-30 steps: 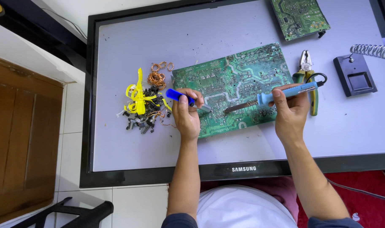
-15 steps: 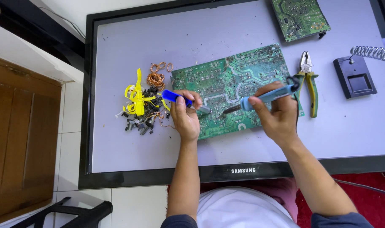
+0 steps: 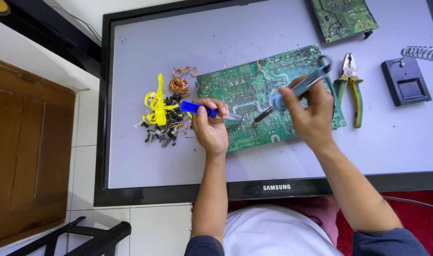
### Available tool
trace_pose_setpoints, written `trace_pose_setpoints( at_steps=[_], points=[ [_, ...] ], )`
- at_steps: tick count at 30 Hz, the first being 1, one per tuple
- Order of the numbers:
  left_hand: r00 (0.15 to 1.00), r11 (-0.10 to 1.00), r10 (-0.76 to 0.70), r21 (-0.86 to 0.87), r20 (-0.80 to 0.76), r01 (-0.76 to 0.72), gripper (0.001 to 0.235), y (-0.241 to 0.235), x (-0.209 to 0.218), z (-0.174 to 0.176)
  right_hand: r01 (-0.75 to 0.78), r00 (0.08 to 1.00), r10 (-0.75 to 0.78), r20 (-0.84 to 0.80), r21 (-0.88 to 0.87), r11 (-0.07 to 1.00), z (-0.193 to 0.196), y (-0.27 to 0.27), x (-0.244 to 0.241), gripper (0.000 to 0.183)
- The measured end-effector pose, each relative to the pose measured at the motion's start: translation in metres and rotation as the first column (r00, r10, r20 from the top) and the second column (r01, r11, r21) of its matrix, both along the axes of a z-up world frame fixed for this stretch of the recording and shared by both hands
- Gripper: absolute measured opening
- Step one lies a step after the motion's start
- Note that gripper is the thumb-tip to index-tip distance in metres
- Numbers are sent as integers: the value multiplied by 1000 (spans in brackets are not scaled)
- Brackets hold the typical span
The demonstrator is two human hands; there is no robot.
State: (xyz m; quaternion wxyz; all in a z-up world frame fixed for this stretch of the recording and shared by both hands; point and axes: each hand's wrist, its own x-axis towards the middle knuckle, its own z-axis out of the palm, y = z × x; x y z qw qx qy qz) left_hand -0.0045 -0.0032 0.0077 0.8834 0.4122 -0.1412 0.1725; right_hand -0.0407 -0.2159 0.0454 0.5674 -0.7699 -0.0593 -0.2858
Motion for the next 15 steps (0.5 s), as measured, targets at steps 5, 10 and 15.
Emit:
trace_pose_setpoints(
  at_steps=[5,10,15],
  points=[
    [998,998,-67,2,16,67,25,-11,-2,-1,155,977,-131,-166,140,978,-30,-37,-10,22],
    [993,991,-111,77,32,108,19,-15,-5,-5,168,970,-126,-206,201,965,-51,-52,-22,22],
    [983,972,-182,152,17,177,16,-17,-14,-1,265,946,-167,-279,363,893,-32,-55,-33,16]
  ],
)
